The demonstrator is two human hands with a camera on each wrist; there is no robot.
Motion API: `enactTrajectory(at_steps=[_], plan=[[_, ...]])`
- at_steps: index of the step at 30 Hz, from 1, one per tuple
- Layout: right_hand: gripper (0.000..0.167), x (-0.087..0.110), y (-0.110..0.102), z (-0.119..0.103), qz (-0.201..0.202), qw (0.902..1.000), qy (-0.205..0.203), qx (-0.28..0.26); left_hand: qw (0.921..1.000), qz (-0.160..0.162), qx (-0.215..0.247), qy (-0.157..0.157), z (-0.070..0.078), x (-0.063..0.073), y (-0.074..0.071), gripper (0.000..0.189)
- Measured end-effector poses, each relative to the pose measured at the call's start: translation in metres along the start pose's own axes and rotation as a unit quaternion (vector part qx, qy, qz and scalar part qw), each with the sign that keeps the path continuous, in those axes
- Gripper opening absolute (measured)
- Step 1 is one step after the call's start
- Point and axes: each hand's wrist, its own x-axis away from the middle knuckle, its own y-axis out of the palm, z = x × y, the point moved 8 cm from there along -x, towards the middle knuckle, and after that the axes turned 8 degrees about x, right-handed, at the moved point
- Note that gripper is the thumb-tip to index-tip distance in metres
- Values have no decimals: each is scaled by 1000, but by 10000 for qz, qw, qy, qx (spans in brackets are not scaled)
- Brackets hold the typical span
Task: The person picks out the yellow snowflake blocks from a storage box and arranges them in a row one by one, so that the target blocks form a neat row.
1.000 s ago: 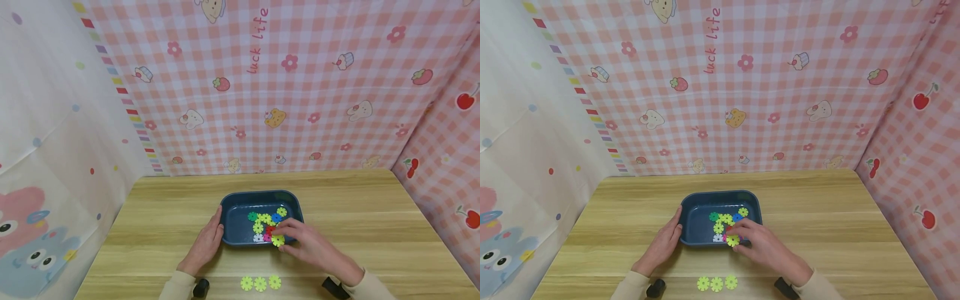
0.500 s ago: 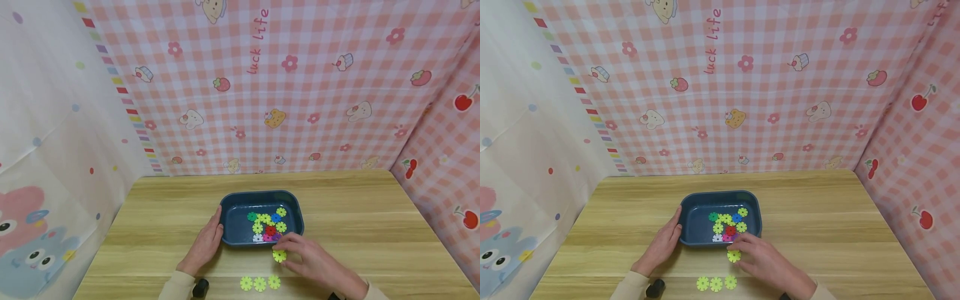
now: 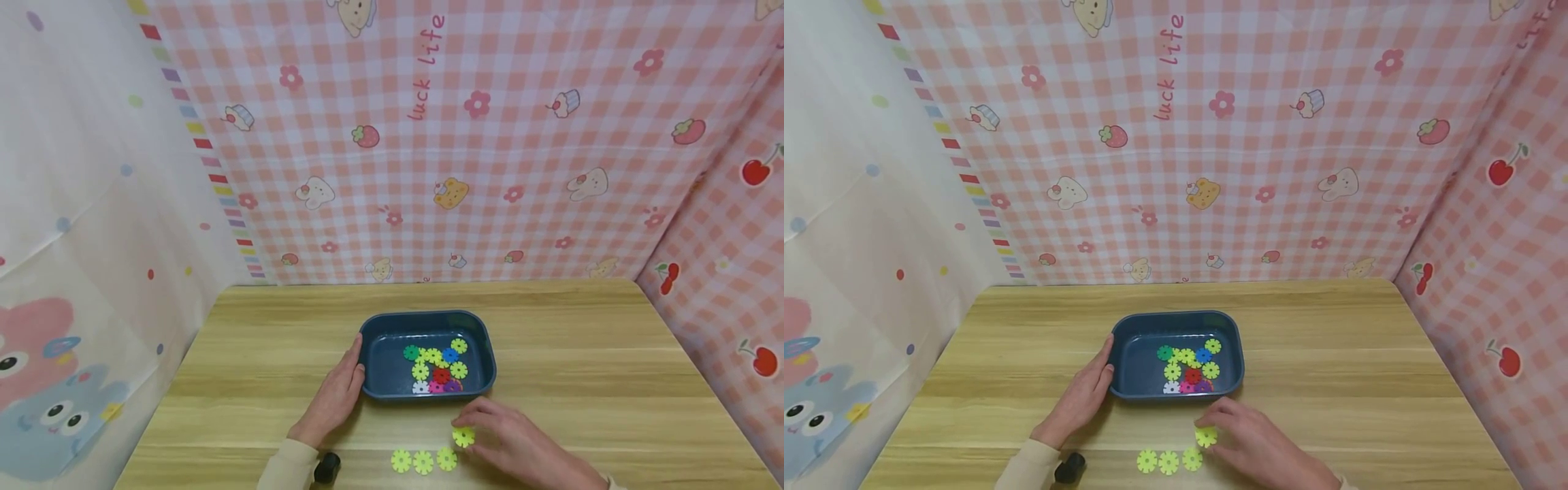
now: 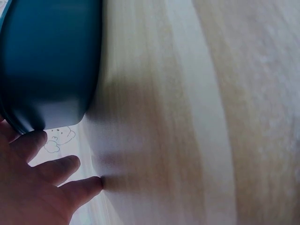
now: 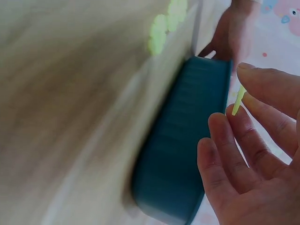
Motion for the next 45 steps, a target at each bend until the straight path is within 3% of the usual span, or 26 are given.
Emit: enactTrajectory(at_steps=[13,29,45], plan=[[28,5,22,20,-629,9966,430,-297,10000,-21,-9,59,1,-2,0,57],[23,7,38,33,-730,9943,457,-624,10000,-6,14,91,2,-1,0,56],[24,3,37,33,-719,9966,401,8,10000,-15,34,93,1,-1,0,56]])
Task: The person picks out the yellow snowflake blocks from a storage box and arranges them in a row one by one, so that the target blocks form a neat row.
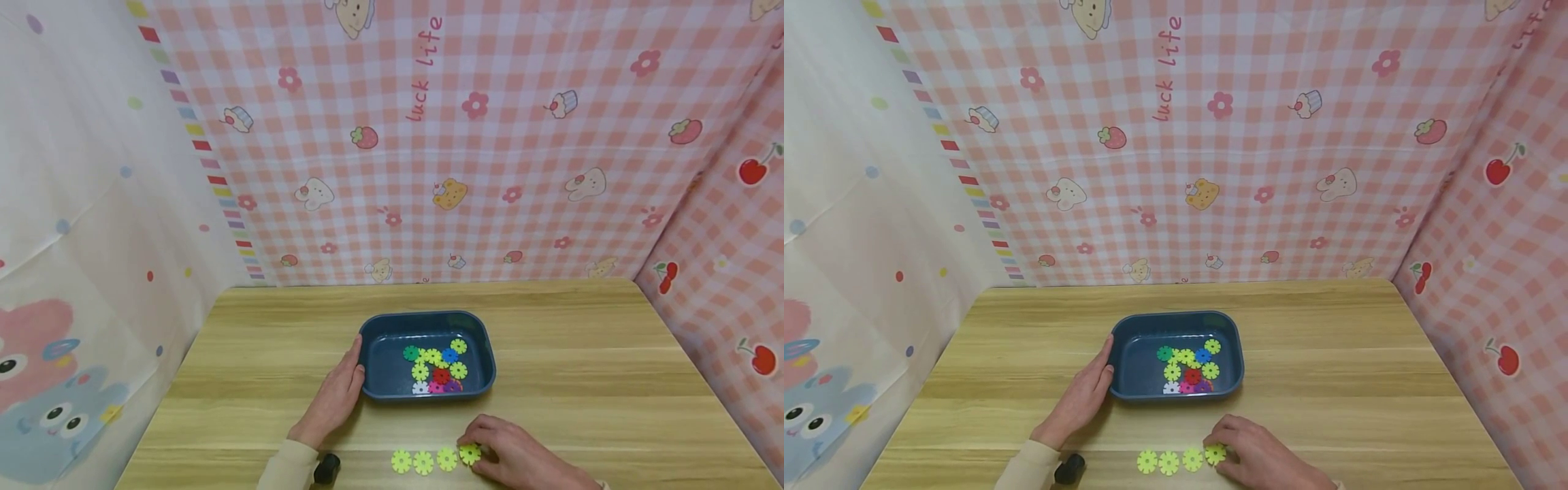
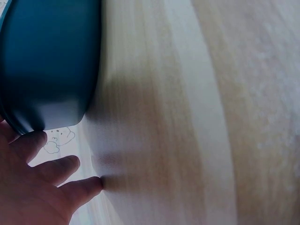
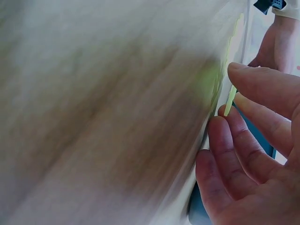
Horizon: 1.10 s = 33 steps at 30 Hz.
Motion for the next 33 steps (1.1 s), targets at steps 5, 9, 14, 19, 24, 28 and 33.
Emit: enactTrajectory(at_steps=[5,9,14,19,24,28,33], plan=[[25,-1,0,1,9,10000,-24,91,10000,-8,1,-11,0,0,0,56],[25,0,0,2,52,9998,-61,166,10000,-3,-6,-29,0,0,0,56],[26,0,0,2,78,9997,-85,230,10000,-3,0,-44,0,-1,0,56],[26,0,0,2,54,9996,-92,246,10000,1,-13,-24,0,-1,0,56],[26,1,0,1,51,9997,-104,216,10000,5,3,-9,1,-1,0,56],[26,1,0,1,47,9998,-89,160,10000,-7,18,-44,1,-1,0,56],[27,2,-3,-1,-44,9999,4,-139,10000,-14,13,-70,1,0,0,57]])
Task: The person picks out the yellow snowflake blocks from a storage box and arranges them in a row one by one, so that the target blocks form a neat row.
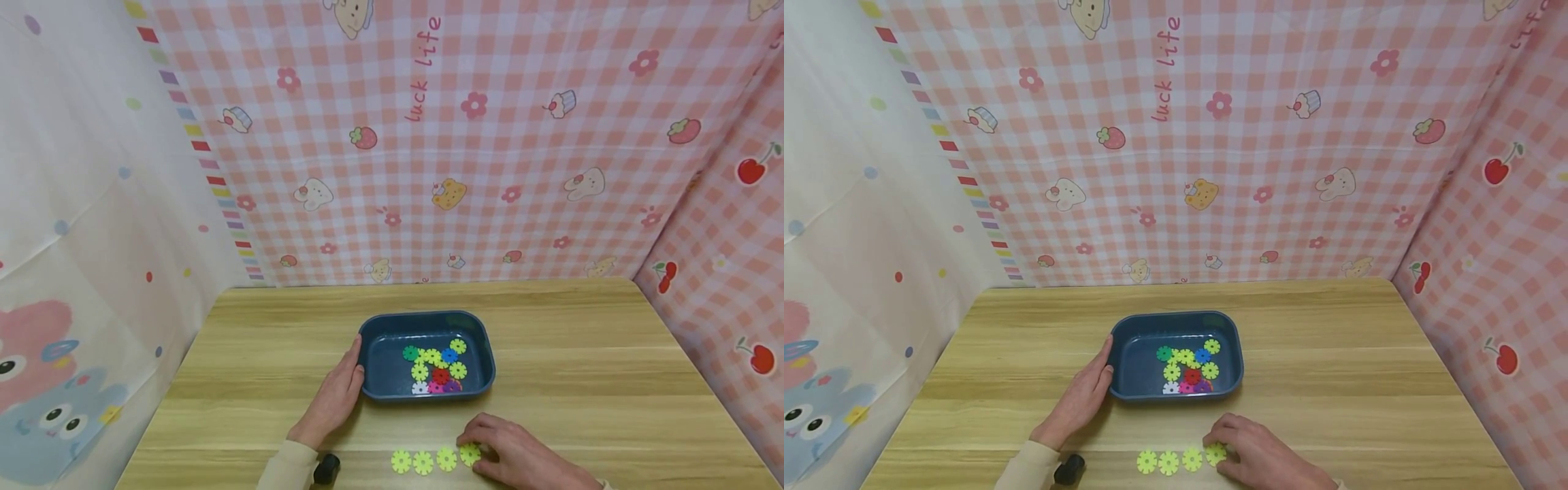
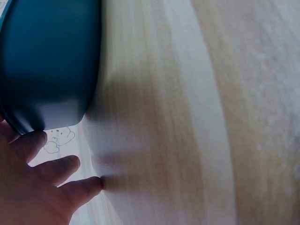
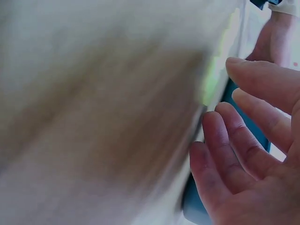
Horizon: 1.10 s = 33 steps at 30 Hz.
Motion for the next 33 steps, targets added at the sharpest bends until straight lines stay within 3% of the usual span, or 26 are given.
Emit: enactTrajectory(at_steps=[7,12,22,33], plan=[[28,-1,-13,-9,190,9998,114,20,10000,5,-2,10,0,1,0,57],[26,-2,-30,-24,716,9963,-289,379,10000,7,-20,-12,-1,1,0,56],[23,-5,-61,-41,1986,9759,-744,519,10000,28,-40,-24,1,0,0,56],[20,-25,-84,-47,2687,9526,-1147,850,9999,51,-77,56,-1,0,0,56]])
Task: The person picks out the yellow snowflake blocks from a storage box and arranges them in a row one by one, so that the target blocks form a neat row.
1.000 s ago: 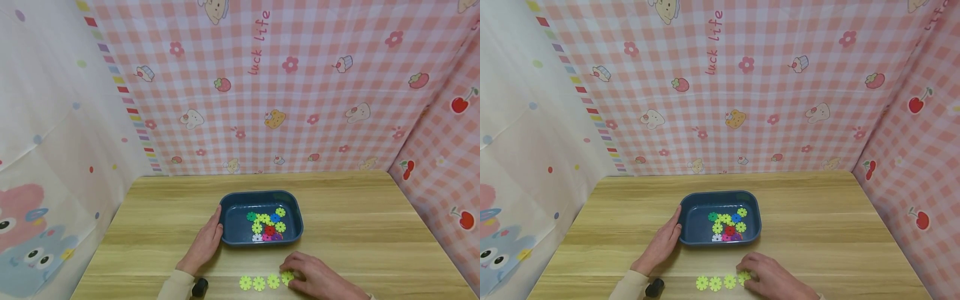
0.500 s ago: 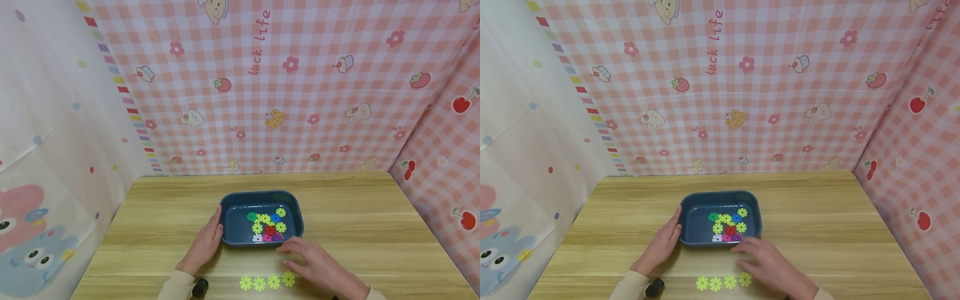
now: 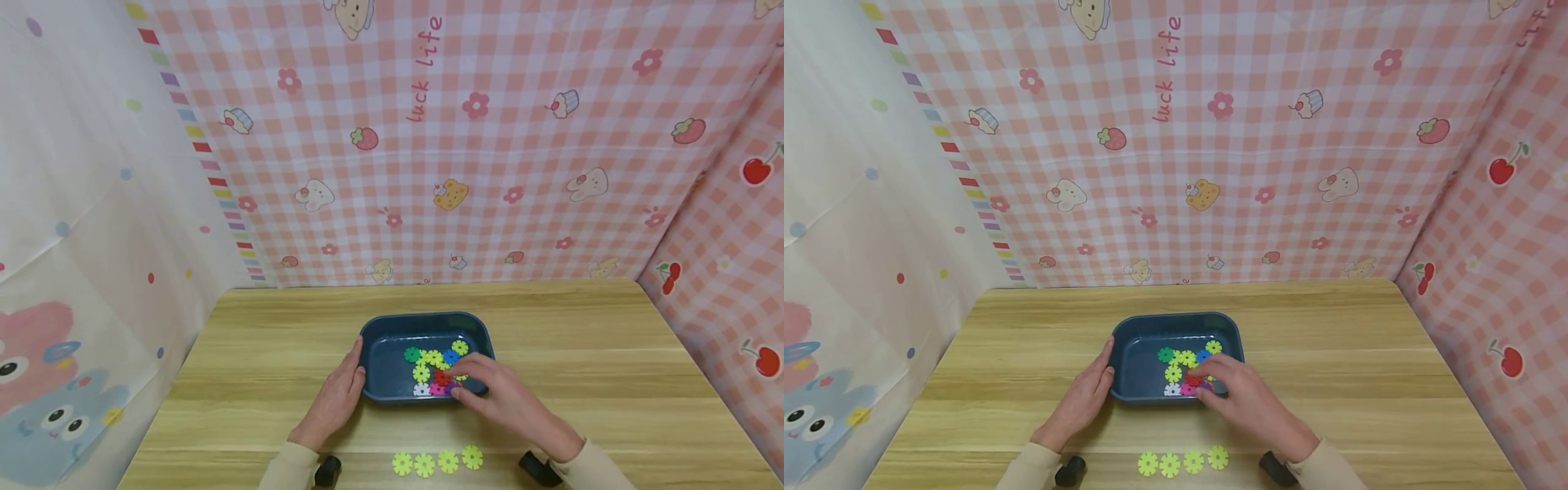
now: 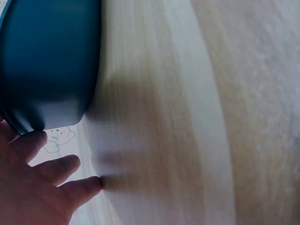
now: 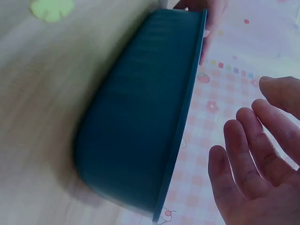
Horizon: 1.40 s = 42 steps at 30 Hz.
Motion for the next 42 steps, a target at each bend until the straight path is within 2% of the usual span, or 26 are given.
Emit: enactTrajectory(at_steps=[4,11,17,34,42], plan=[[21,-11,2,4,35,9999,66,87,10000,2,6,16,0,0,0,56],[24,-28,12,17,-160,9992,355,117,10000,-8,-12,-35,0,1,0,56],[27,-37,23,28,-317,9985,426,92,10000,-22,5,-55,-1,1,1,56],[36,-59,51,47,-1027,9908,834,281,10000,-23,-12,18,-1,1,0,56],[36,-69,60,53,-1233,9882,756,498,10000,8,73,57,1,0,-1,56]])
